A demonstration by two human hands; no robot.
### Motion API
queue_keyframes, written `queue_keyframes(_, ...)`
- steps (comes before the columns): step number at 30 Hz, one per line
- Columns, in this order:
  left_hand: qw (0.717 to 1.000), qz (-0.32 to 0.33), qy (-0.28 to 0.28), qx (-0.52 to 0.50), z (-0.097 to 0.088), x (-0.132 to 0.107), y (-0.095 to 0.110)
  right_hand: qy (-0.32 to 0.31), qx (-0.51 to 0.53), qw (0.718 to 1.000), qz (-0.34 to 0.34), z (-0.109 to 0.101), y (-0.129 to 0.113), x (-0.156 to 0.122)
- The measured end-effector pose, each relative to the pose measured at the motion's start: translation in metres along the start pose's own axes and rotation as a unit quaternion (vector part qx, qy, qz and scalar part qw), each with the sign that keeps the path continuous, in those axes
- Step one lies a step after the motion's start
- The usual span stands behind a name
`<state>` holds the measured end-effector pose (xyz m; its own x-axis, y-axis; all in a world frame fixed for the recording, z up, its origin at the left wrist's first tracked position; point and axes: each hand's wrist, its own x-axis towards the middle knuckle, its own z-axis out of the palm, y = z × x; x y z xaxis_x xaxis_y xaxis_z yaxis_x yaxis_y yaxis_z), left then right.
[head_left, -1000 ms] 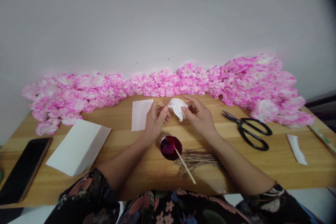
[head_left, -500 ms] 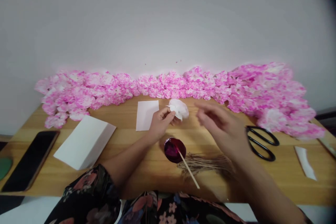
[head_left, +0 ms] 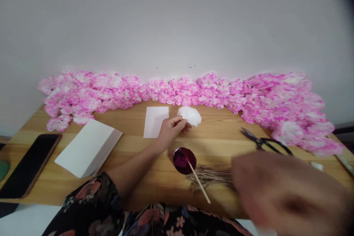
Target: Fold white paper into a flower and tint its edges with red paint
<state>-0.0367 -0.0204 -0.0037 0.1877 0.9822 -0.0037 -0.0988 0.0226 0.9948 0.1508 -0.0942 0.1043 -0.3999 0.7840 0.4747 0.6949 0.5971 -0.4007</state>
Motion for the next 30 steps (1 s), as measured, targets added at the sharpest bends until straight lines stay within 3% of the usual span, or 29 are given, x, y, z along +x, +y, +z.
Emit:
queue_keyframes(4,1.0,0.011,0.008,0.027,0.0,0.0,-0.001,0.019,-0.045,0.999,-0.017,0.028,0.019,0.02)
queue_keyframes(8,0.999,0.013,0.009,0.043,0.0,0.0,-0.004,-0.039,-0.159,0.985,-0.048,0.063,0.039,0.028)
queue_keyframes(16,0.995,0.05,0.023,0.086,0.001,0.001,-0.011,-0.046,-0.192,0.98,0.019,0.079,0.051,0.017)
queue_keyframes(20,0.993,0.058,0.034,0.099,-0.001,0.001,-0.011,-0.031,-0.149,0.988,0.039,0.082,0.055,0.015)
queue_keyframes(25,0.997,0.041,-0.005,0.067,0.0,-0.002,-0.007,-0.012,-0.026,0.995,0.094,0.083,0.059,0.014)
queue_keyframes(30,0.992,0.064,-0.006,0.105,0.002,-0.002,-0.008,-0.015,0.162,0.965,0.204,0.089,0.064,0.015)
